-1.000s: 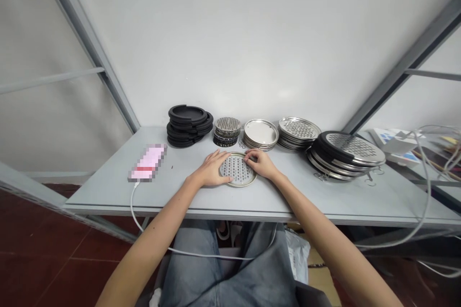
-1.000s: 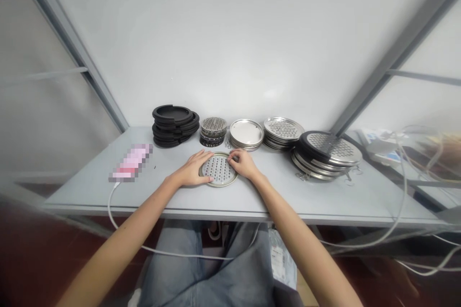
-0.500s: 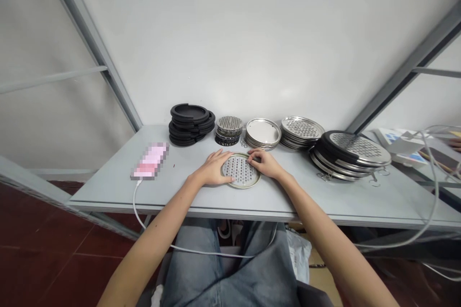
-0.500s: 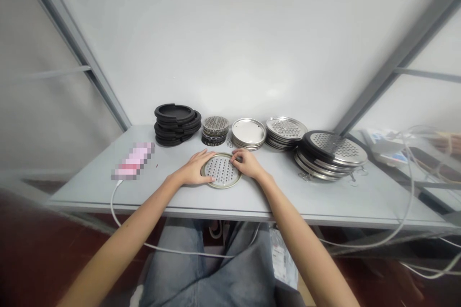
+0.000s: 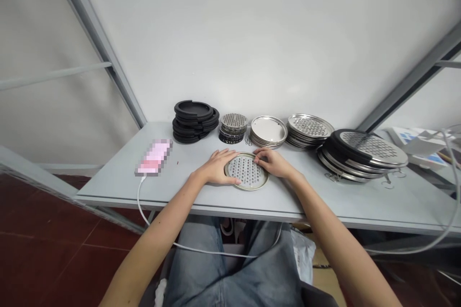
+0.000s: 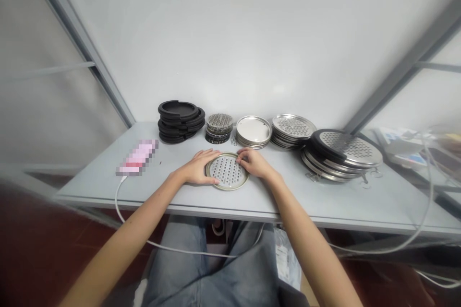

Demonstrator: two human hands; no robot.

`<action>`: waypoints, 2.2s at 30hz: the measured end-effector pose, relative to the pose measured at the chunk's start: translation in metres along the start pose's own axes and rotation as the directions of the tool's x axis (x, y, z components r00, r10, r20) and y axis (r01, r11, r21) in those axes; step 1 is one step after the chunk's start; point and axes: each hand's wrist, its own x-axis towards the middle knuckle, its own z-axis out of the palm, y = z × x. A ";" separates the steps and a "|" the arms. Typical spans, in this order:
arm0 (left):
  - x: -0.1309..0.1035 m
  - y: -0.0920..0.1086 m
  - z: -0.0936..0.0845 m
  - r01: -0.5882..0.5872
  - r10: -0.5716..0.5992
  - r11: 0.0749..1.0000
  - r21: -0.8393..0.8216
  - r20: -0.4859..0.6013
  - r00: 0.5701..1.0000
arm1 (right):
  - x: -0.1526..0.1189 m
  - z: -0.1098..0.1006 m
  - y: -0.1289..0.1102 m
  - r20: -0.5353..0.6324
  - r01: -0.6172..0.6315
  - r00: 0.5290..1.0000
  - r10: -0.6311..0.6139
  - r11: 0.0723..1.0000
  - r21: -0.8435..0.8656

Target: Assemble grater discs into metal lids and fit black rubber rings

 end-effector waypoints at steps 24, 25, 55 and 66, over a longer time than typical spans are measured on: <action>0.002 -0.006 0.007 0.049 -0.051 0.998 -0.027 -0.098 0.994 | 0.000 0.007 0.004 -0.154 -0.025 0.988 0.003 0.990 -0.139; 0.003 -0.007 0.007 0.042 -0.046 0.999 -0.035 -0.122 0.992 | 0.000 0.006 0.003 -0.183 -0.050 0.983 0.025 0.990 -0.131; 0.004 -0.005 0.007 0.066 -0.077 0.995 -0.073 -0.160 0.984 | -0.009 0.007 -0.016 0.058 0.123 0.991 -0.124 0.992 0.013; 0.003 -0.007 0.006 0.045 -0.058 0.997 -0.066 -0.205 0.977 | -0.007 0.006 -0.009 -0.004 0.086 0.996 -0.086 0.996 -0.040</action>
